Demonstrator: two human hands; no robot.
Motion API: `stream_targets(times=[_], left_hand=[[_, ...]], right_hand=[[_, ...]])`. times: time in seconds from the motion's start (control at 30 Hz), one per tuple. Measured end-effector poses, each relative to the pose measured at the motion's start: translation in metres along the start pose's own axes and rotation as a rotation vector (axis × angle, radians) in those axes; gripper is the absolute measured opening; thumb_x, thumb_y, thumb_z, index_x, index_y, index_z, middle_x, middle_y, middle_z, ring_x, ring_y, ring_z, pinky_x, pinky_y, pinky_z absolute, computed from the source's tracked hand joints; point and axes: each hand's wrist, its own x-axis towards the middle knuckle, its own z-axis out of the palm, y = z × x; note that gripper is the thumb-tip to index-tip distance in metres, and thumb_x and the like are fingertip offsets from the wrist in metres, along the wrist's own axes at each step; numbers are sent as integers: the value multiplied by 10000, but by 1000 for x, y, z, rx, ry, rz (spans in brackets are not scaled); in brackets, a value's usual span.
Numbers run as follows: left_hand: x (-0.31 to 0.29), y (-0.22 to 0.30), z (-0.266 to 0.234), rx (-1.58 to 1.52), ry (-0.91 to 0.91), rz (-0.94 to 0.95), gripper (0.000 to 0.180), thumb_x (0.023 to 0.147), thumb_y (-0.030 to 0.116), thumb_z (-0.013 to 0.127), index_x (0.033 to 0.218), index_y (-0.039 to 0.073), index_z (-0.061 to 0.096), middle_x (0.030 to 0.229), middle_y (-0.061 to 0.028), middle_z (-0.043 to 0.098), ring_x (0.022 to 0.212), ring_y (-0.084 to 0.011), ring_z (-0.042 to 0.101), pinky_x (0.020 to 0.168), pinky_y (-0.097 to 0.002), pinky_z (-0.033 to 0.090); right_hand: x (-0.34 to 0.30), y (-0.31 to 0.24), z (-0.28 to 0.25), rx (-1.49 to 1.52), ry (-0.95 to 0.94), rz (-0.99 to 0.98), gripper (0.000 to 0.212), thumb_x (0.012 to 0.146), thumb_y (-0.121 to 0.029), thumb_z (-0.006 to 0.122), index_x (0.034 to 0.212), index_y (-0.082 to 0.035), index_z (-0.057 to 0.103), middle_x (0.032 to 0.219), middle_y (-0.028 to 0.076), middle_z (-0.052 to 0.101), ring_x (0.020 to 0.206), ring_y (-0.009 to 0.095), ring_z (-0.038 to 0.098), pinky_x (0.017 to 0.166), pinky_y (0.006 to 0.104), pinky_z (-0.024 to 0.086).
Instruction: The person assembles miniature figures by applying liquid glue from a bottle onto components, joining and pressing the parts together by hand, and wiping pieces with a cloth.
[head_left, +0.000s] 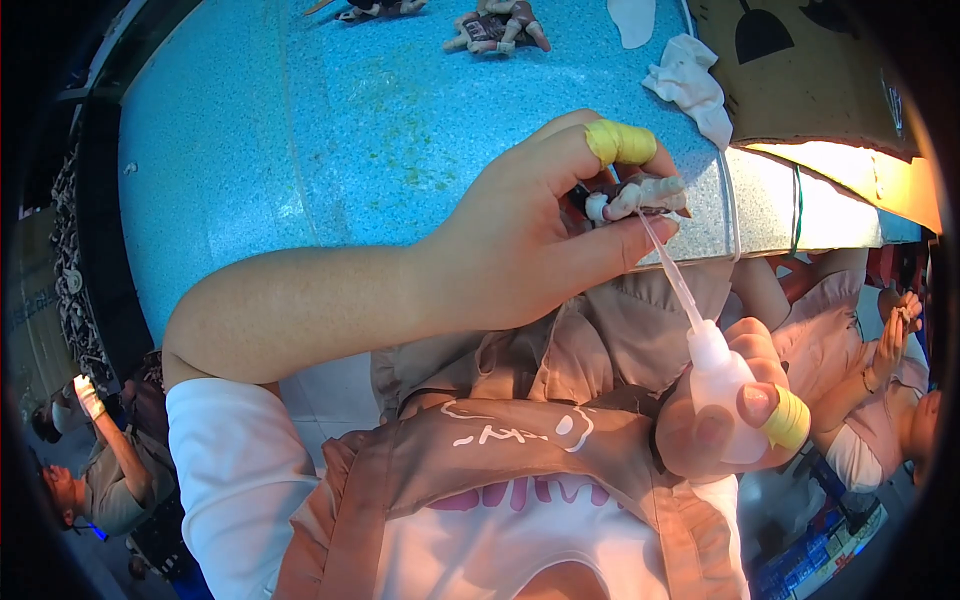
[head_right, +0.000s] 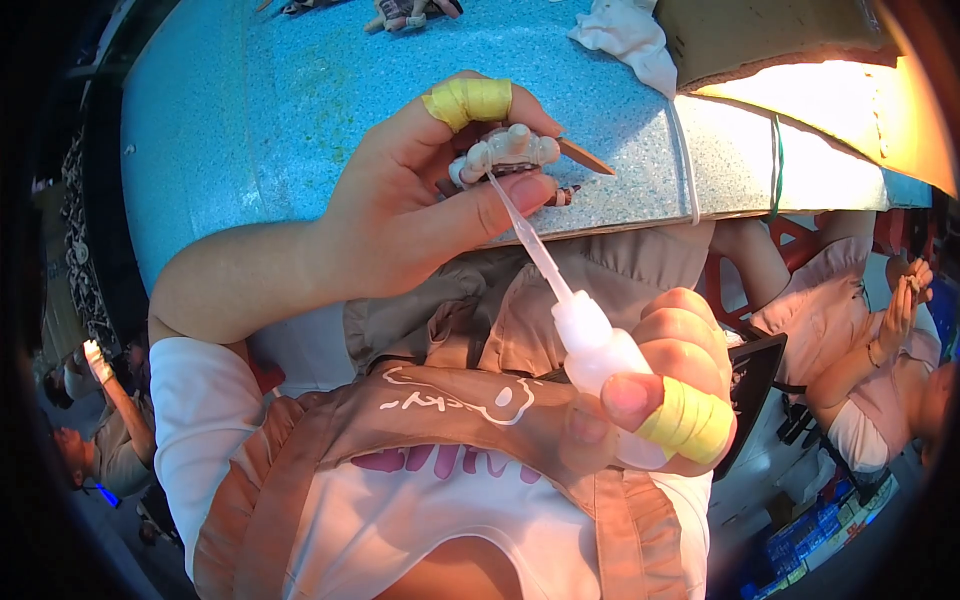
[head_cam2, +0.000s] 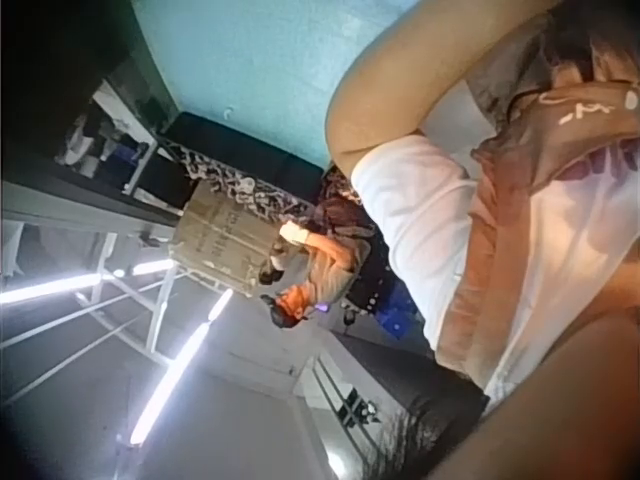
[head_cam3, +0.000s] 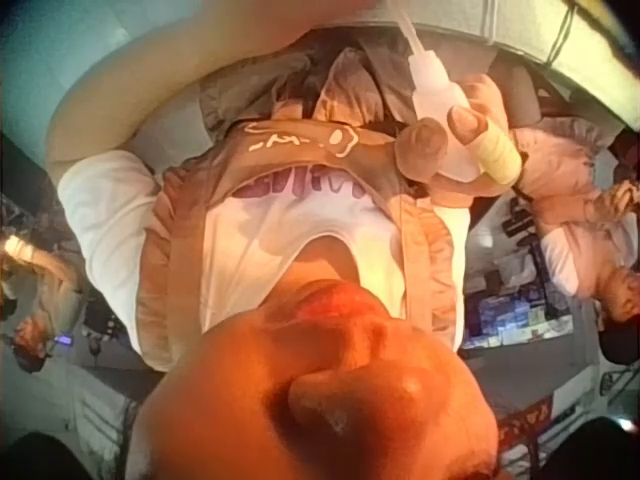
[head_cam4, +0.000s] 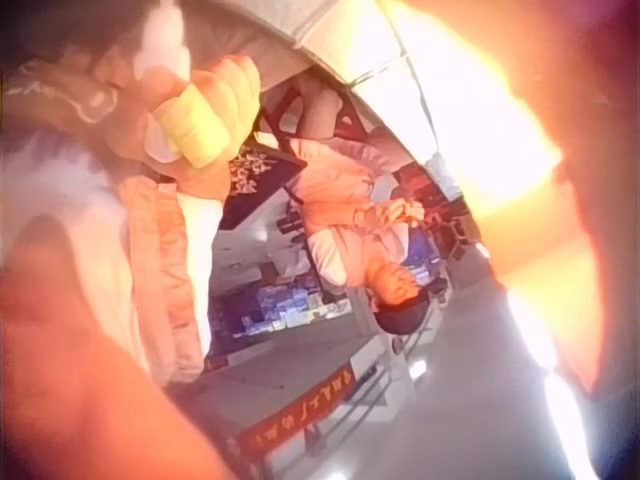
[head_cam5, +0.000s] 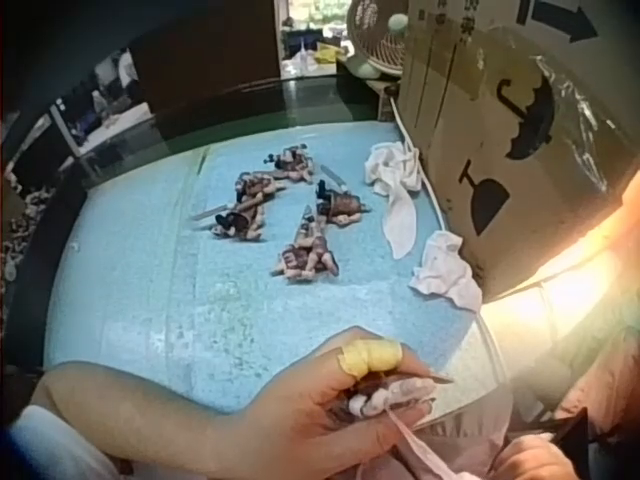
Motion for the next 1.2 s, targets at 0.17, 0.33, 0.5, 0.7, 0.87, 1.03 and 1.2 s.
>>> stream_targets(times=[0.17, 0.33, 0.5, 0.7, 0.87, 1.03, 1.2], left_hand=[[-1, 0, -4, 11, -15, 16, 325, 828, -3, 612, 1131, 18, 496, 994, -28, 495, 927, -79, 505, 836, -216, 412], [-3, 0, 6, -278, 73, 9, 331, 831, -15, 590, 1122, 26, 438, 1012, -60, 503, 926, -110, 508, 811, -258, 438], [-6, 5, 2, -272, -33, 17, 360, 797, 20, 641, 1092, 35, 435, 979, -51, 508, 915, -116, 513, 770, -263, 446], [-8, 14, 9, -398, -145, 32, 315, 802, -32, 598, 1079, 21, 457, 1002, -82, 503, 910, -145, 523, 773, -286, 478], [-11, 12, 9, -421, -156, -52, 318, 799, -47, 588, 1085, 18, 465, 1021, -90, 496, 920, -154, 524, 799, -313, 495], [-9, 9, 4, -474, -173, -58, 310, 806, -60, 557, 1094, 6, 462, 1057, -106, 481, 944, -167, 525, 814, -330, 493], [-7, 8, 3, -436, -203, -112, 344, 806, -74, 513, 1138, 0, 465, 1078, -112, 485, 975, -177, 526, 835, -350, 485]], right_hand=[[0, 2, 1, -121, 196, 105, 424, 807, -325, 611, 1059, -7, 488, 885, 117, 536, 733, 222, 515, 661, 334, 455], [23, 22, 6, 68, 485, 439, 491, 844, -236, 613, 1202, 57, 449, 949, 135, 575, 841, 186, 575, 725, 269, 469], [29, 56, 3, 166, 247, 497, 305, 788, -113, 672, 1045, 1, 552, 895, 73, 596, 818, 138, 566, 722, 236, 441], [64, 73, 16, -548, 17, 69, 288, 674, -151, 725, 877, -29, 561, 755, 121, 554, 773, 311, 553, 692, 388, 445], [60, 70, 10, -601, 175, 58, 285, 677, -166, 727, 878, -41, 568, 755, 91, 569, 763, 287, 558, 685, 386, 445], [77, 88, -31, -413, 409, -17, 125, 749, -83, 652, 858, -57, 598, 806, 89, 623, 712, 240, 602, 633, 360, 469], [148, 150, -54, -625, 88, 304, 203, 809, -99, 545, 994, -89, 631, 852, 128, 645, 793, 272, 618, 716, 384, 479]])
